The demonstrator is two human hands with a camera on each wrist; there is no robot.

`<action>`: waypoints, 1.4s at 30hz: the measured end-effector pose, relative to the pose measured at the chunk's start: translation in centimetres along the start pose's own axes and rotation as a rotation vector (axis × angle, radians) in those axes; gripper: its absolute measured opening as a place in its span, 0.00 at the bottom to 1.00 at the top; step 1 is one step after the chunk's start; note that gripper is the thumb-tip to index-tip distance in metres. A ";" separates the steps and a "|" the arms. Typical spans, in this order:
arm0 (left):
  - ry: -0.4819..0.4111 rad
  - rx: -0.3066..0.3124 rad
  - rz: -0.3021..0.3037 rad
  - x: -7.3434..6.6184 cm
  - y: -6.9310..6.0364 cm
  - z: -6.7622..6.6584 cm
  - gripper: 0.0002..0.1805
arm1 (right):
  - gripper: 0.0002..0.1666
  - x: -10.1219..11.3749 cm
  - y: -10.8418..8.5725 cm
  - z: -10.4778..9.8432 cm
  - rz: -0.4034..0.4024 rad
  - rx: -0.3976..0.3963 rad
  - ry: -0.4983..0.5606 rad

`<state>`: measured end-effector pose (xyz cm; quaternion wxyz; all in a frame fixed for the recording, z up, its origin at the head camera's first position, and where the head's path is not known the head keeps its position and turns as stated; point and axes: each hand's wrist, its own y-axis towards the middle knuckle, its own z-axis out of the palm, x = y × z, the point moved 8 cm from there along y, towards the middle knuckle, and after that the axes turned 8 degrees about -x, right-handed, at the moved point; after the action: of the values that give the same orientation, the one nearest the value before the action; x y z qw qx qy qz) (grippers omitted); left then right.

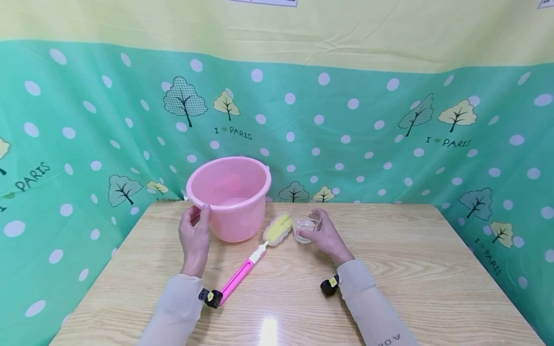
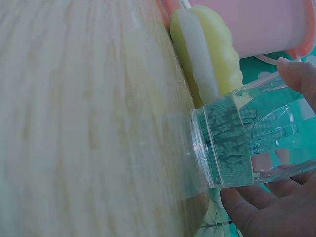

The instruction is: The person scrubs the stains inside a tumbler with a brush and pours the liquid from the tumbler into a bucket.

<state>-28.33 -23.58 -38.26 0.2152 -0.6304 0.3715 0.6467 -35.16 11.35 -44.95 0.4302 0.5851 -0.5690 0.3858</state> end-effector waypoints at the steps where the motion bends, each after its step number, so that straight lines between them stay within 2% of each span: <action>1: -0.004 0.002 -0.003 0.1 0.0 0.1 0.39 | 0.56 0.0 0.0 0.0 0.000 0.000 -0.001; 26: -0.138 0.010 -0.105 0.3 0.1 0.9 0.38 | 0.55 -0.2 0.0 -0.1 0.005 -0.010 0.000; 42: -0.156 0.007 -0.116 0.5 0.0 0.9 0.39 | 0.57 -0.2 0.0 0.1 0.025 -0.010 0.020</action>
<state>-28.97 -22.96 -38.78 0.2827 -0.5980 0.3185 0.6790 -35.17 11.27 -45.14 0.4338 0.5720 -0.5737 0.3942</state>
